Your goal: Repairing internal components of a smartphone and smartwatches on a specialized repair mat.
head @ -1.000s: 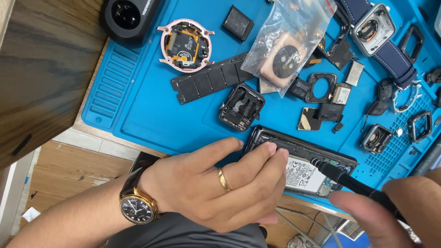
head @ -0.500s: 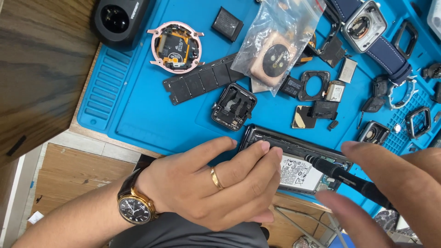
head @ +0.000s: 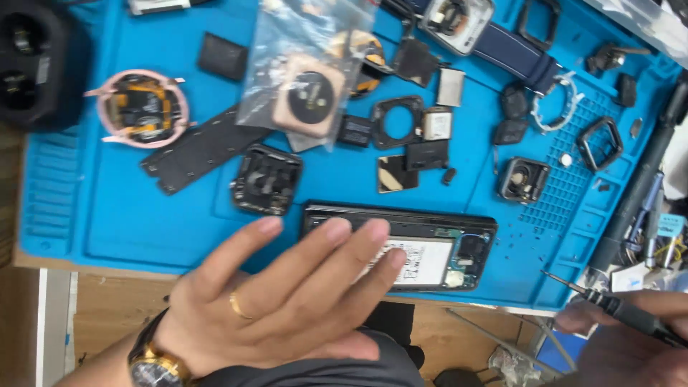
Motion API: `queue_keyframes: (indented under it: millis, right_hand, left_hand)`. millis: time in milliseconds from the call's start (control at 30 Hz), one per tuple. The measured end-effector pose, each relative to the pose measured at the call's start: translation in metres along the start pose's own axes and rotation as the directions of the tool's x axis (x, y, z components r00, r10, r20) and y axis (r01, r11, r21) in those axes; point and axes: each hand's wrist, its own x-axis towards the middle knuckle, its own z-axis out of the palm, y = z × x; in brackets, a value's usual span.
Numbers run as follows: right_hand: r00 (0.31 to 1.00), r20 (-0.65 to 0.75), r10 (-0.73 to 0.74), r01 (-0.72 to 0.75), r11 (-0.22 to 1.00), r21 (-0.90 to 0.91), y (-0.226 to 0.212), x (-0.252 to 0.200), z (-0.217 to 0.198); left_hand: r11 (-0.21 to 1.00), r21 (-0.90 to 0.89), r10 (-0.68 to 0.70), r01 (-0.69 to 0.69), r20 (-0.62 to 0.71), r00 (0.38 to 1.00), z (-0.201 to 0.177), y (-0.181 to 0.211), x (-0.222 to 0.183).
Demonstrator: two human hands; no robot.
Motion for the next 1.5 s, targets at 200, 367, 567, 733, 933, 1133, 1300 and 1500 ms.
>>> queue_keyframes:
  millis: [200, 367, 567, 733, 933, 1133, 1300, 1500]
  right_hand:
    - [0.191, -0.733, -0.653, 0.61, 0.664, -0.432, -0.013, 0.03, 0.122]
    - [0.215, -0.668, -0.712, 0.594, 0.638, -0.49, 0.004, 0.039, 0.108]
    - [0.221, -0.712, -0.666, 0.548, 0.689, -0.475, -0.003, 0.042, 0.109]
    - [0.202, -0.701, -0.684, 0.532, 0.677, -0.508, -0.008, 0.044, 0.108]
    - [0.163, -0.728, -0.666, 0.469, 0.701, -0.537, 0.001, 0.048, 0.108]
    - [0.196, -0.704, -0.683, 0.569, 0.664, -0.486, -0.009, 0.047, 0.112]
    - [0.215, -0.69, -0.691, 0.582, 0.658, -0.478, -0.007, 0.047, 0.114]
    - [0.199, -0.735, -0.649, 0.504, 0.711, -0.491, -0.016, 0.046, 0.125]
  left_hand:
    - [0.975, -0.056, -0.197, 0.214, 0.22, 0.955, 0.002, 0.033, 0.038]
    - [0.979, -0.024, -0.193, 0.203, 0.215, 0.957, 0.016, 0.044, 0.046]
    - [0.99, -0.055, -0.112, 0.13, 0.251, 0.962, 0.025, 0.041, 0.033]
    - [0.993, -0.036, -0.096, 0.11, 0.271, 0.958, 0.024, 0.043, 0.037]
    - [0.995, -0.013, -0.089, 0.095, 0.255, 0.963, 0.026, 0.041, 0.037]
    - [0.996, -0.022, -0.084, 0.092, 0.243, 0.966, 0.025, 0.039, 0.038]
    - [0.997, -0.015, -0.069, 0.075, 0.242, 0.968, 0.024, 0.037, 0.038]
    - [0.995, -0.014, -0.093, 0.099, 0.224, 0.97, 0.024, 0.037, 0.04]
